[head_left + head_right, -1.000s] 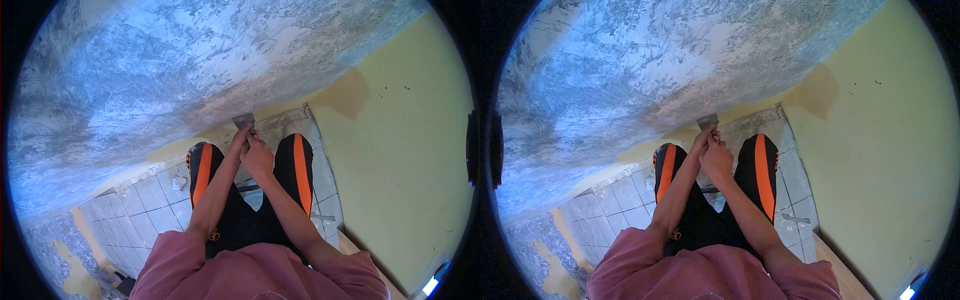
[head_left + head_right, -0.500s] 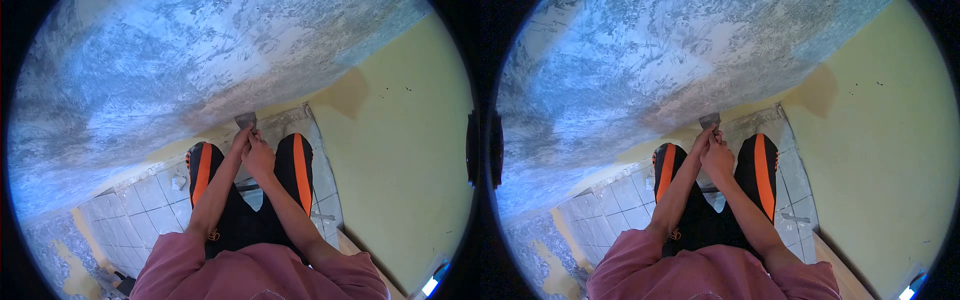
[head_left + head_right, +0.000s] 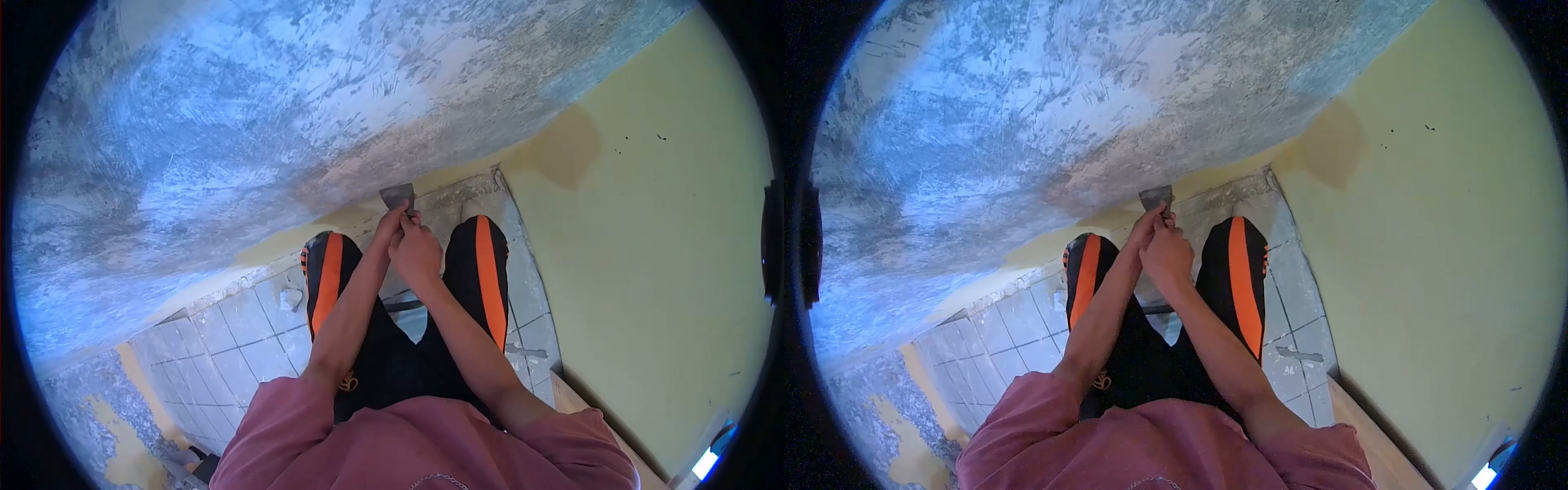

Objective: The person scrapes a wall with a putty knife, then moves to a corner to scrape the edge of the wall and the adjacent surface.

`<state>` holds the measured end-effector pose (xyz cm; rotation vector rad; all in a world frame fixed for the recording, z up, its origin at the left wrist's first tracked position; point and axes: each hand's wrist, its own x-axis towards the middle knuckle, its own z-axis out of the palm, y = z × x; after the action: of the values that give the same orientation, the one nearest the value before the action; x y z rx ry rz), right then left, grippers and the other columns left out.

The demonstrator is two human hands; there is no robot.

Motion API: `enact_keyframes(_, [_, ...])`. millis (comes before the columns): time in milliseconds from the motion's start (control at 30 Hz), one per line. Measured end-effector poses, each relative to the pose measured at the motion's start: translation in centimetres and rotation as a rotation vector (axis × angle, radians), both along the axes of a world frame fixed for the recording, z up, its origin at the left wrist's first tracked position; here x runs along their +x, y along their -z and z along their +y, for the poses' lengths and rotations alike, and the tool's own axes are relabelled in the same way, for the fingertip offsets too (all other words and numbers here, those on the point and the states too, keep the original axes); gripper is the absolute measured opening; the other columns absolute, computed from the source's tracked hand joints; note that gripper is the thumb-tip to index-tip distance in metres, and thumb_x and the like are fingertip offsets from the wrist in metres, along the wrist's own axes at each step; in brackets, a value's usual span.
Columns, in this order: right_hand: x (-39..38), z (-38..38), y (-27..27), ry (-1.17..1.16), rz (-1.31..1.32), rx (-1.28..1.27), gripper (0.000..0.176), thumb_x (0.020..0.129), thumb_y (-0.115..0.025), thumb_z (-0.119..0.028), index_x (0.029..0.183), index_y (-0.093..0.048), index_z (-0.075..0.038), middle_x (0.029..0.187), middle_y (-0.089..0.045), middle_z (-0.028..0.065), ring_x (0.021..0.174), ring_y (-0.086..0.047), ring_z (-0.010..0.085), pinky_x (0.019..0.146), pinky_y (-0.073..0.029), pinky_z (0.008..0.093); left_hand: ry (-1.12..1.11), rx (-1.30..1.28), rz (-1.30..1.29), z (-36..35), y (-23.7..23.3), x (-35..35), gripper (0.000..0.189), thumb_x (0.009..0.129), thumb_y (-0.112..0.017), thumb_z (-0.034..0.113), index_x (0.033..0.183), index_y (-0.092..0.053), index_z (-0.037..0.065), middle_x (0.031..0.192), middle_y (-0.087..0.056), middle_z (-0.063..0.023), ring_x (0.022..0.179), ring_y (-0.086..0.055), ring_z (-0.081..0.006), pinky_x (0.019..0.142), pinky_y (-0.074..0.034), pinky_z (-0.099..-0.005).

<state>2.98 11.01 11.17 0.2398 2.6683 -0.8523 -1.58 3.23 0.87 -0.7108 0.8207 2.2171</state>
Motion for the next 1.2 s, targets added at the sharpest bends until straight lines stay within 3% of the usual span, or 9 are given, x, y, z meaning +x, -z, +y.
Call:
enact_keyframes(167, [0.4, 0.3, -0.1, 0.013, -0.051, -0.017, 0.042, 0.076, -0.048, -0.023, 0.116, -0.046, -0.01, 0.096, -0.054, 0.0194, 0.081, -0.058, 0.0346, 0.069, -0.047, 0.0426, 0.022, 0.043, 0.004, -0.1, 1.5, 0.3, 0.028, 0.083, -0.053, 0.029, 0.088, -0.046, 0.003, 0.069, -0.05, -0.0067, 0.058, -0.052, -0.0134, 0.05, -0.045, -0.0236])
enact_keyframes(233, [0.3, -0.2, -0.1, -0.014, -0.012, 0.036, 0.04, 0.077, -0.045, -0.022, 0.116, -0.046, -0.01, 0.094, -0.055, 0.0193, 0.08, -0.058, 0.0351, 0.069, -0.048, 0.0425, 0.034, -0.025, 0.012, -0.4, 1.2, 0.0, 0.04, 0.084, -0.048, 0.038, 0.074, -0.054, 0.0, 0.06, -0.053, -0.0053, 0.054, -0.053, -0.015, 0.052, -0.043, -0.0243])
enact_keyframes(433, [0.4, 0.2, -1.6, 0.071, 0.038, -0.024, 0.036, 0.076, -0.044, -0.02, 0.111, -0.052, -0.012, 0.087, -0.058, 0.0198, 0.08, -0.058, 0.0357, 0.07, -0.047, 0.0439, 0.007, -0.056, 0.055, 0.1, 0.6, 0.1, 0.037, 0.085, -0.048, 0.034, 0.075, -0.055, 0.0, 0.062, -0.054, -0.0054, 0.054, -0.053, -0.0151, 0.05, -0.043, -0.0249])
enact_keyframes(567, [0.0, -0.8, 1.6, 0.016, 0.022, 0.025, 0.036, 0.076, -0.044, -0.02, 0.111, -0.052, -0.012, 0.084, -0.058, 0.0195, 0.079, -0.058, 0.0354, 0.069, -0.047, 0.0438, 0.015, -0.05, -0.007, -1.0, 4.0, 0.2, 0.034, 0.085, -0.049, 0.032, 0.077, -0.054, -0.001, 0.062, -0.053, -0.0056, 0.055, -0.052, -0.0151, 0.051, -0.043, -0.0251])
enact_keyframes(633, [0.0, -0.7, -0.1, 0.046, 0.043, 0.004, 0.036, 0.076, -0.044, -0.02, 0.111, -0.052, -0.011, 0.085, -0.058, 0.0196, 0.079, -0.057, 0.0355, 0.069, -0.047, 0.0435, -0.077, 0.067, -0.054, -0.9, 2.6, -0.4, 0.03, 0.084, -0.052, 0.025, 0.106, -0.047, 0.005, 0.071, -0.052, -0.0077, 0.055, -0.05, -0.0131, 0.049, -0.044, -0.0225])
enact_keyframes(667, [-0.3, -1.0, -0.3, 0.046, 0.044, -0.005, 0.036, 0.076, -0.044, -0.02, 0.111, -0.052, -0.011, 0.085, -0.058, 0.0196, 0.079, -0.057, 0.0355, 0.069, -0.047, 0.0435, -0.077, 0.059, -0.052, -1.0, 2.0, -0.7, 0.03, 0.084, -0.052, 0.025, 0.106, -0.047, 0.005, 0.071, -0.052, -0.0077, 0.055, -0.05, -0.0131, 0.049, -0.044, -0.0225])
enact_keyframes(833, [-0.2, 0.2, -0.7, 0.057, -0.105, -0.061, 0.038, 0.076, -0.047, -0.021, 0.112, -0.049, -0.01, 0.096, -0.054, 0.019, 0.085, -0.056, 0.0348, 0.069, -0.047, 0.0433, -0.017, -0.076, 0.018, 0.0, 1.9, 0.1, 0.032, 0.084, -0.051, 0.03, 0.082, -0.053, -0.001, 0.069, -0.054, -0.0067, 0.058, -0.052, -0.0146, 0.054, -0.044, -0.0251])
enact_keyframes(967, [-0.2, -0.2, -0.7, 0.037, -0.025, -0.036, 0.038, 0.076, -0.047, -0.021, 0.112, -0.048, -0.01, 0.095, -0.054, 0.0197, 0.082, -0.057, 0.0352, 0.069, -0.047, 0.0435, -0.047, -0.084, 0.01, 0.0, 0.9, -0.3, 0.031, 0.084, -0.05, 0.03, 0.079, -0.052, 0.0, 0.069, -0.054, -0.008, 0.058, -0.053, -0.0151, 0.054, -0.044, -0.0252])
enact_keyframes(1200, [0.1, -0.9, 0.0, 0.021, 0.039, -0.012, 0.038, 0.075, -0.046, -0.021, 0.111, -0.05, -0.01, 0.088, -0.057, 0.0204, 0.078, -0.058, 0.0354, 0.069, -0.047, 0.0439, -0.034, 0.015, -0.004, -1.0, 1.1, 0.0, 0.027, 0.085, -0.051, 0.025, 0.102, -0.048, 0.004, 0.069, -0.051, -0.0052, 0.057, -0.05, -0.0125, 0.05, -0.043, -0.0236])
